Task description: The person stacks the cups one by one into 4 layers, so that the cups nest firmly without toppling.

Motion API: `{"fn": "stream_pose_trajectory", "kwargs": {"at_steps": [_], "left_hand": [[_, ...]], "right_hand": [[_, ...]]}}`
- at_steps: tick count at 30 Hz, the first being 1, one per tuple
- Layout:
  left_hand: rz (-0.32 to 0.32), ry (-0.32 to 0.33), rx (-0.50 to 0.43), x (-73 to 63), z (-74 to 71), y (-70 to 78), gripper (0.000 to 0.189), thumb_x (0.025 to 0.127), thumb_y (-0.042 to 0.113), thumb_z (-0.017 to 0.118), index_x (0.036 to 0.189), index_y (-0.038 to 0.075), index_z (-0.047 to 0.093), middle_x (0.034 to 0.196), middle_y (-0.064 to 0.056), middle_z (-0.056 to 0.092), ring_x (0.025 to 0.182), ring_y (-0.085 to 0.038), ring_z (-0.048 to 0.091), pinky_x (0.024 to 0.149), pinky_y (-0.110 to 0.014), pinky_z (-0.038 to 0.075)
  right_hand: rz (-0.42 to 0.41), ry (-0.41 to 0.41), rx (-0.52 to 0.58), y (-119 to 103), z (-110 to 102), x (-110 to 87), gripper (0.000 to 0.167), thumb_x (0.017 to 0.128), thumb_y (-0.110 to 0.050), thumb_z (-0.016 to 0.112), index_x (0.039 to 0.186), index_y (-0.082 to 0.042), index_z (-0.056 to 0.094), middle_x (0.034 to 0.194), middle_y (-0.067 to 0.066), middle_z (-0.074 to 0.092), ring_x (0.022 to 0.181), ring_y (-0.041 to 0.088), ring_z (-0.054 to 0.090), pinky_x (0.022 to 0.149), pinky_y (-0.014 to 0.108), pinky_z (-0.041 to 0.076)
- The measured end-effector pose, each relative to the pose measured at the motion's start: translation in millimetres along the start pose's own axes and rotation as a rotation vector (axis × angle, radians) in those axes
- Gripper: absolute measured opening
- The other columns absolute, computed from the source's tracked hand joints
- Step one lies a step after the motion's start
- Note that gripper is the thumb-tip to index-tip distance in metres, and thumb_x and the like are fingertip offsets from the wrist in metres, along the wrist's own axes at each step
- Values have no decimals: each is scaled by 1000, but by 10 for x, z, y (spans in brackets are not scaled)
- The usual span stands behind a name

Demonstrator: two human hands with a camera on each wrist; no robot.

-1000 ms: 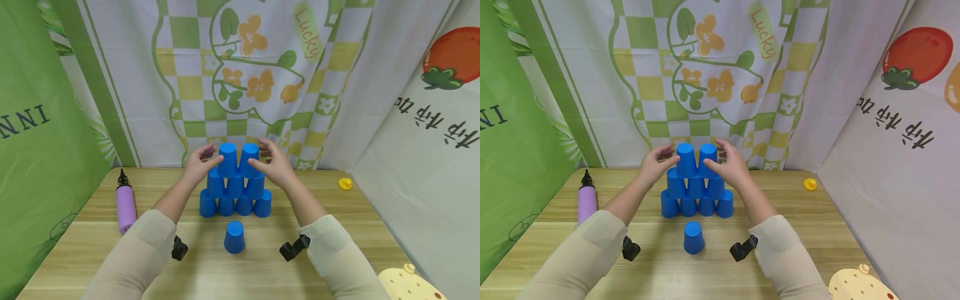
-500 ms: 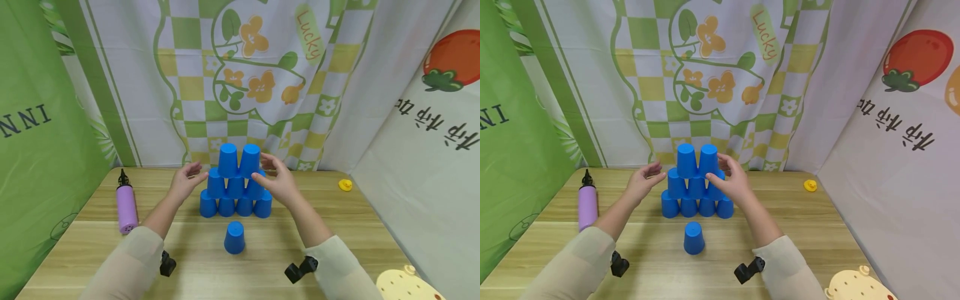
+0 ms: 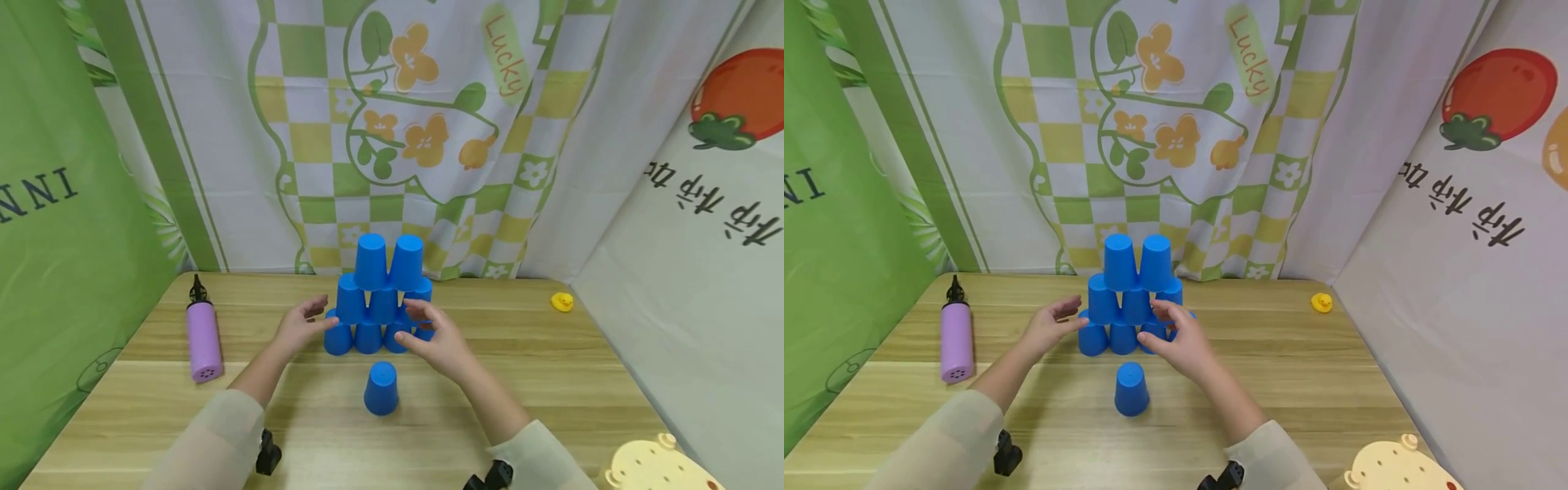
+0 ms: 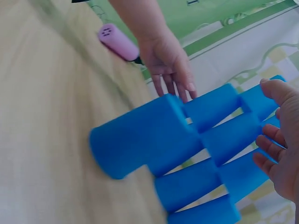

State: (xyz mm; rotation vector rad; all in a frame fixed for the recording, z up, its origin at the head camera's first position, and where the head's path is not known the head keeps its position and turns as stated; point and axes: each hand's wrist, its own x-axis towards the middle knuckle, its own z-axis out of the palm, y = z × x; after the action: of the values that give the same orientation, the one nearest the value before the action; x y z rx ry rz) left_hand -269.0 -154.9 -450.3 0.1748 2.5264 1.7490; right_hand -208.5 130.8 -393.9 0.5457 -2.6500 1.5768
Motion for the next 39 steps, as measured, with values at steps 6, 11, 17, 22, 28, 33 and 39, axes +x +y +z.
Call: {"fn": "stream_pose_trajectory", "kwargs": {"at_steps": [6,11,17,22,28,33,39], "left_hand": [[-39,8,4,-31,51,-92,67,92,28,70,146,1,42,148,-22,45,136,-43,43,110,-54,40],[-43,5,-11,-39,88,-126,66,91,30,70,145,1,44,147,-23,47,134,-43,45,108,-55,42],[-51,15,-16,-30,122,-156,62,92,29,69,144,3,47,144,-22,51,132,-41,48,107,-54,44],[-59,31,-17,-24,140,-178,60,93,29,68,143,5,48,144,-20,51,132,-40,49,106,-53,45],[-58,43,-20,-26,152,-185,58,93,28,69,142,6,49,143,-20,52,132,-40,49,105,-53,46],[-55,45,-24,-33,160,-176,58,93,29,68,142,5,49,142,-20,52,130,-41,50,104,-53,46],[-56,45,-25,-30,154,-183,57,93,27,68,142,5,50,141,-21,53,130,-41,50,104,-53,46]], "right_hand": [[48,-42,26,173,184,-111,55,89,-23,73,138,-11,53,132,11,58,125,30,53,106,54,44],[93,-94,21,271,303,-197,52,88,-28,73,135,-14,55,133,8,57,124,29,53,105,51,45],[86,-164,-1,385,390,-261,57,87,-32,74,136,-10,55,135,11,57,123,30,53,104,52,46],[69,-196,-5,465,425,-280,58,85,-31,77,135,-9,56,129,10,61,120,32,55,101,52,48],[102,-223,-24,498,460,-284,59,87,-31,76,136,-7,55,130,7,61,119,29,56,100,51,49],[129,-223,-17,496,474,-292,59,87,-34,75,137,-10,55,131,6,61,118,27,57,100,50,49],[123,-214,-2,473,477,-319,59,87,-34,75,137,-9,55,130,6,62,116,27,58,99,49,50]]}}
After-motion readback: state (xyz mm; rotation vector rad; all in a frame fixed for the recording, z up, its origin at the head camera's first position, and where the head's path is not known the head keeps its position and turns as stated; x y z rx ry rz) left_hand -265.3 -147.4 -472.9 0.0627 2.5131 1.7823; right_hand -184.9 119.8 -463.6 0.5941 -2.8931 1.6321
